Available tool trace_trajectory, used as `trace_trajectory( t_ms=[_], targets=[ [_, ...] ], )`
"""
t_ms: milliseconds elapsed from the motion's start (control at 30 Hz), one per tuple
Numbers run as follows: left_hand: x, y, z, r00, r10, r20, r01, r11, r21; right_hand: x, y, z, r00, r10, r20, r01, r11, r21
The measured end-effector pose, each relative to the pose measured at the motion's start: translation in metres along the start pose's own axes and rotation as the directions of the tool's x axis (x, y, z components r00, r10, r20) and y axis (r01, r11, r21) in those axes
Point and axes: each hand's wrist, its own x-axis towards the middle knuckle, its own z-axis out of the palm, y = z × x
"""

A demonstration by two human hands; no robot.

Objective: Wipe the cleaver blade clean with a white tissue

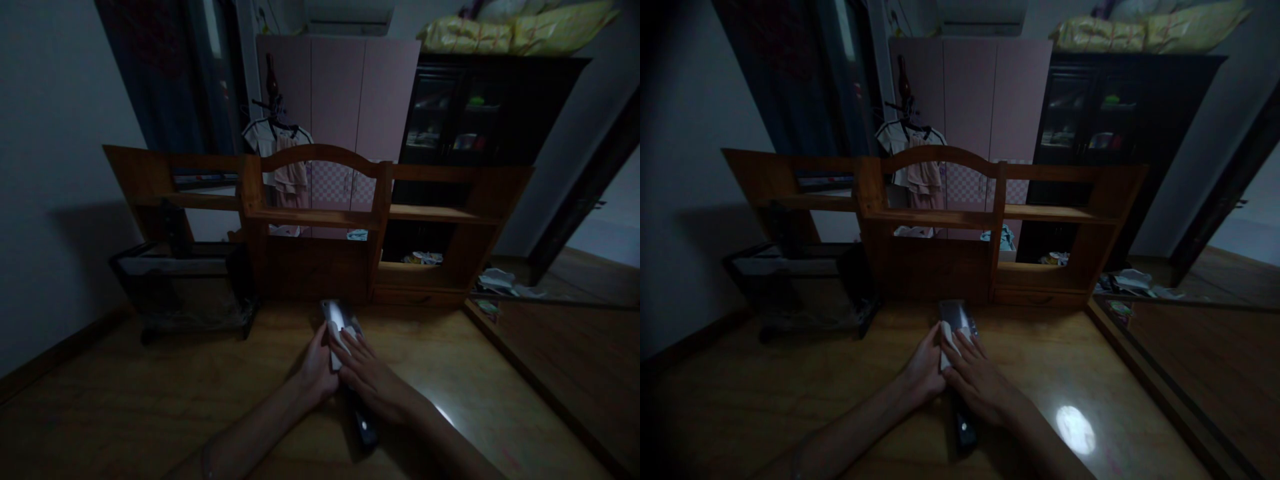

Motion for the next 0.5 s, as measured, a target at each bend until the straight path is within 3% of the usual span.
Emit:
trace_trajectory(
  t_ms=[500],
  targets=[
    [-0.007, 0.003, -0.002, 0.995, -0.048, 0.089, 0.036, 0.989, 0.141, -0.004, 0.020, -0.002, 0.991, 0.098, -0.094, -0.113, 0.977, -0.180]
  ],
)
